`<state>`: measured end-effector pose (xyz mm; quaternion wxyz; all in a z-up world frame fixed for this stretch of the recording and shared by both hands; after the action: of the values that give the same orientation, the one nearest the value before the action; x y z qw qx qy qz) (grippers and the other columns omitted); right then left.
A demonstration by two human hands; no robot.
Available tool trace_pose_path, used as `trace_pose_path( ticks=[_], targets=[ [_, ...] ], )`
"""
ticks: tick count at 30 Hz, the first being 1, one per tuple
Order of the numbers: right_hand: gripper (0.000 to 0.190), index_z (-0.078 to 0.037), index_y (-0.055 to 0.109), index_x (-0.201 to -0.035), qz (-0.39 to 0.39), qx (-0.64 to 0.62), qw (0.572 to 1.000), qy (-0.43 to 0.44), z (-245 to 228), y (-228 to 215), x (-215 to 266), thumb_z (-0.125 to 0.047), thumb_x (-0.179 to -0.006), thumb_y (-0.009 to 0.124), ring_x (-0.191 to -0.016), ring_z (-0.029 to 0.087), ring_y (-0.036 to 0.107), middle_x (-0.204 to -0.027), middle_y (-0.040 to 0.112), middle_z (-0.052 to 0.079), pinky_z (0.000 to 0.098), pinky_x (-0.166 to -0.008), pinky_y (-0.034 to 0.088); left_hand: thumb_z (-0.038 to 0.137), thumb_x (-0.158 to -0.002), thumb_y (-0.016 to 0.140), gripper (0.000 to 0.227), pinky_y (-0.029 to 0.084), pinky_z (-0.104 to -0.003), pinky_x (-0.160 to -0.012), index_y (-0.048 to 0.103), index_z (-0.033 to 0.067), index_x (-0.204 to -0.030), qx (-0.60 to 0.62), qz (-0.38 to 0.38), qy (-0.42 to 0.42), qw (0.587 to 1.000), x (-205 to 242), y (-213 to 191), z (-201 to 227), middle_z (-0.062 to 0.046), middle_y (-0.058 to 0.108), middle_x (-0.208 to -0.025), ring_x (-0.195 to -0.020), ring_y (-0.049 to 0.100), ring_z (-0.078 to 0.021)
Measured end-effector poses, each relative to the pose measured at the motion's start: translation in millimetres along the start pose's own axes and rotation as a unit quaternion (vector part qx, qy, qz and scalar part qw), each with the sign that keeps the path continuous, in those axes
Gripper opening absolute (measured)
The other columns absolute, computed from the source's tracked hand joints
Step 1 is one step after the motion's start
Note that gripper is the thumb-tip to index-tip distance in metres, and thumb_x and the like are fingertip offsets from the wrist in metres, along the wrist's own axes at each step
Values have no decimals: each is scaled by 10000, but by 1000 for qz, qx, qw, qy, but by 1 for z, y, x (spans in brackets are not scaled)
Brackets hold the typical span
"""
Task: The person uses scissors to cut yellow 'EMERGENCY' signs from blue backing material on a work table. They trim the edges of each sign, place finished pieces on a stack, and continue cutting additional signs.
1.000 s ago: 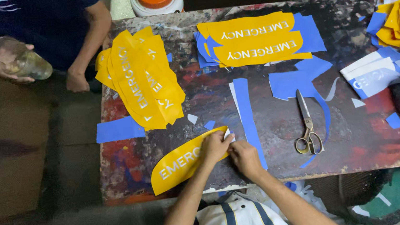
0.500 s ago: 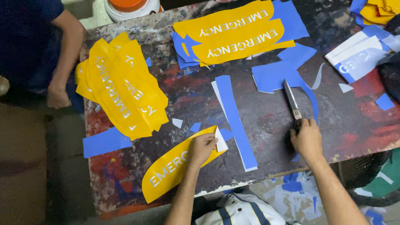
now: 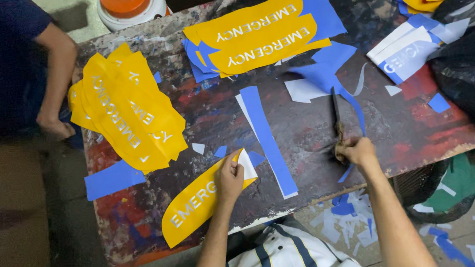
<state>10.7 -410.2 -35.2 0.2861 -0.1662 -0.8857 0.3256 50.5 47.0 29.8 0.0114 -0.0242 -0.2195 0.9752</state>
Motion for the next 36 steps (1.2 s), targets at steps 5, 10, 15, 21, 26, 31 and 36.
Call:
trace_pose_path(
  ticks=[5,10,15,21,26,31,36],
  targets=[
    [180,-15,693,-942,-151,-346,926,-8,-12,25,73,-84,-791,762,-708,180,737,-803,748,70,327,-576,569,62,-906,661,340,504,-353,-575,717,77,-1241,-26,24,79,996,2,-8,20,-141,689,-796,-605,638,-228],
    [191,-54,626,-803,-258,-383,886,38,-37,80,199,-145,-830,791,-456,119,498,-562,542,19,284,-436,389,86,-904,666,337,495,-364,-559,723,80,-1236,-29,1,23,999,2,-6,18,-155,723,-878,-576,625,-260],
    [348,-54,559,-716,-261,-394,876,98,-28,112,256,-283,-906,739,-407,93,388,-545,489,-4,271,-381,266,83,-921,665,329,508,-360,-591,715,69,-1246,-31,27,98,994,2,-10,30,-157,736,-966,-655,649,-253],
    [444,-89,534,-717,-270,-323,904,71,-22,133,278,-430,-961,681,-434,66,373,-547,464,-24,252,-401,253,91,-920,655,344,481,-368,-546,716,79,-1259,-29,-6,50,998,1,-8,24,-151,744,-980,-562,610,-250],
    [403,-110,540,-738,-274,-325,898,114,-50,155,266,-442,-934,660,-404,90,389,-532,465,-19,277,-379,279,94,-923,657,348,486,-363,-553,715,80,-1267,-20,-13,44,999,1,-9,23,-148,749,-990,-566,609,-251],
    [455,-119,510,-691,-238,-341,903,106,-75,167,254,-456,-930,701,-399,87,391,-538,470,-17,266,-378,267,94,-932,661,337,517,-346,-604,711,72,-1265,-6,2,83,996,1,-10,22,-151,751,-1047,-672,667,-251],
    [474,-123,502,-652,-217,-330,911,116,-79,173,250,-455,-913,717,-375,89,362,-518,448,-16,273,-356,230,94,-916,665,346,525,-350,-611,719,77,-1257,1,-20,29,999,1,-7,11,-147,761,-1008,-676,684,-264]
  ],
)
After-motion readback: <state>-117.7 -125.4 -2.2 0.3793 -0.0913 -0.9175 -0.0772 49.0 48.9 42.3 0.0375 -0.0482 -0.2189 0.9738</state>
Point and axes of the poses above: each hand's wrist, its own x-axis away from the middle knuckle, its own y-axis out of the palm, z = x × y, the point moved 7 cm from there along -x, towards the middle knuckle
